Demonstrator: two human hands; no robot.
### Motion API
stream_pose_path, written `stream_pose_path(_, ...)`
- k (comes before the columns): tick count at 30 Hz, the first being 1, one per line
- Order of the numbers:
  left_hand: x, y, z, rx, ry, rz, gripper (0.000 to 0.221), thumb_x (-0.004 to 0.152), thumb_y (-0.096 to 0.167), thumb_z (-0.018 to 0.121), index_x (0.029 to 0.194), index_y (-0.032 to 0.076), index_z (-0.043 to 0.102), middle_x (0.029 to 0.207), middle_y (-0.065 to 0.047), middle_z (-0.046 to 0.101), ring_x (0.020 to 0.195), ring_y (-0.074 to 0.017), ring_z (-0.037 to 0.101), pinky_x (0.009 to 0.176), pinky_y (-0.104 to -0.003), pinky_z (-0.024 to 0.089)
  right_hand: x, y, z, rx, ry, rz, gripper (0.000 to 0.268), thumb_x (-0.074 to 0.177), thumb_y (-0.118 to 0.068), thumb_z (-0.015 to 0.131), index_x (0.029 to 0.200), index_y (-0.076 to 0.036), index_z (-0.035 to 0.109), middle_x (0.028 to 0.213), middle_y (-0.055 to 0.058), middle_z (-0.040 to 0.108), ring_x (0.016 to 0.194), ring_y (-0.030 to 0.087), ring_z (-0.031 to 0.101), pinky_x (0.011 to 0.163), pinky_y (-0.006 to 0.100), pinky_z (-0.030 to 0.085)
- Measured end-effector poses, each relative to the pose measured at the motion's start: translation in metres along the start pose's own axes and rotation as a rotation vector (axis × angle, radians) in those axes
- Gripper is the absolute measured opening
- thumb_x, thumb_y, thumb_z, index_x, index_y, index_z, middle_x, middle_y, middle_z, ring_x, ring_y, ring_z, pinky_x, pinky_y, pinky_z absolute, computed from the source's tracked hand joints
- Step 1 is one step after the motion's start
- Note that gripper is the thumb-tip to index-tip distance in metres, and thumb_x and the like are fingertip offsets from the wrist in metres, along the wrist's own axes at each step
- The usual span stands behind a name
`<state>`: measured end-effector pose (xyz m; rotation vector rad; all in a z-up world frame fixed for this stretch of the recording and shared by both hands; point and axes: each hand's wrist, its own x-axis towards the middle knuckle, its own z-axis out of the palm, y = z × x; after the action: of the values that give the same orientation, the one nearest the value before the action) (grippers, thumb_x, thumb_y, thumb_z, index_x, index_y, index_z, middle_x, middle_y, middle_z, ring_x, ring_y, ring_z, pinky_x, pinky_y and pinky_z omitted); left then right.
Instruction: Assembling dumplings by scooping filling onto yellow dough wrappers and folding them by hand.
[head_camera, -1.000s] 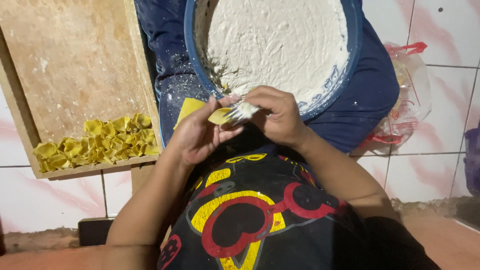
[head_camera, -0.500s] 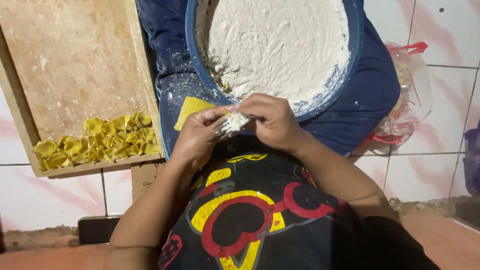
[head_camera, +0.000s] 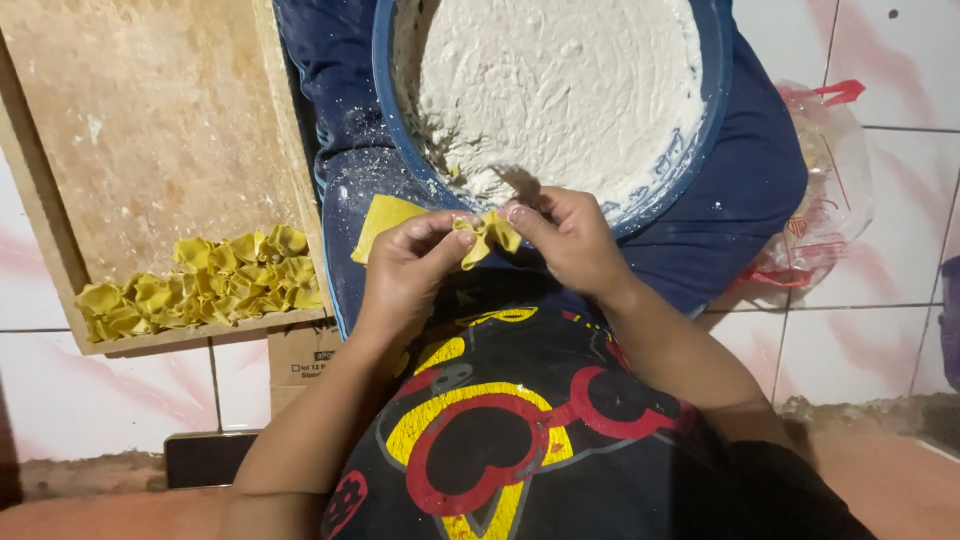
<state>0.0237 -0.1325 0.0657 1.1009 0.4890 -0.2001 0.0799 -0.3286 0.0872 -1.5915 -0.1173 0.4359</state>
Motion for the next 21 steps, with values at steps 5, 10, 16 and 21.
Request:
stream_pose_path(5, -0.002, 0.005, 0.015, 0.263, 0.030, 0.334, 0.021, 0.088, 0.000, 0.079, 0.108, -0.002, 0.075, 0.106, -0.019, 0.077, 0.099, -0.0247, 0.072, 0.088, -0.039, 0.060, 0.000, 0.000, 0.014, -0.138, 0.044, -0.130, 0.027, 0.082, -0.009, 0.088, 0.101, 0.003, 0.074, 0.076, 0.007, 0.066, 0.060, 0.007, 0.049, 0.054, 0.020, 0.041)
stream_pose_path(10, -0.014, 0.015, 0.029, 0.494, 0.033, 0.589, 0.023, 0.093, -0.006, 0.070, 0.115, -0.003, 0.073, 0.116, -0.024, 0.074, 0.112, -0.0396, 0.071, 0.098, -0.048, 0.056, 0.007, -0.004, 0.022, -0.277, 0.146, -0.220, 0.022, 0.081, -0.008, 0.089, 0.098, -0.002, 0.077, 0.081, 0.006, 0.068, 0.063, 0.008, 0.056, 0.055, 0.020, 0.046)
stream_pose_path(16, -0.012, 0.008, 0.029, 0.525, 0.073, 0.575, 0.021, 0.094, -0.002, 0.069, 0.115, -0.006, 0.073, 0.111, -0.025, 0.075, 0.107, -0.0406, 0.072, 0.093, -0.046, 0.058, 0.009, -0.010, 0.025, -0.481, 0.143, -0.398, 0.010, 0.085, -0.001, 0.082, 0.091, -0.005, 0.075, 0.077, 0.008, 0.069, 0.072, 0.027, 0.071, 0.066, 0.033, 0.056)
stream_pose_path(21, 0.002, -0.012, 0.000, 0.590, -0.029, 0.407, 0.037, 0.084, 0.012, 0.081, 0.119, 0.004, 0.071, 0.106, -0.018, 0.074, 0.107, -0.0377, 0.071, 0.091, -0.045, 0.059, 0.011, 0.000, 0.028, -0.412, -0.009, -0.310, 0.016, 0.084, 0.007, 0.070, 0.090, -0.007, 0.076, 0.080, 0.010, 0.070, 0.079, 0.029, 0.072, 0.076, 0.038, 0.056)
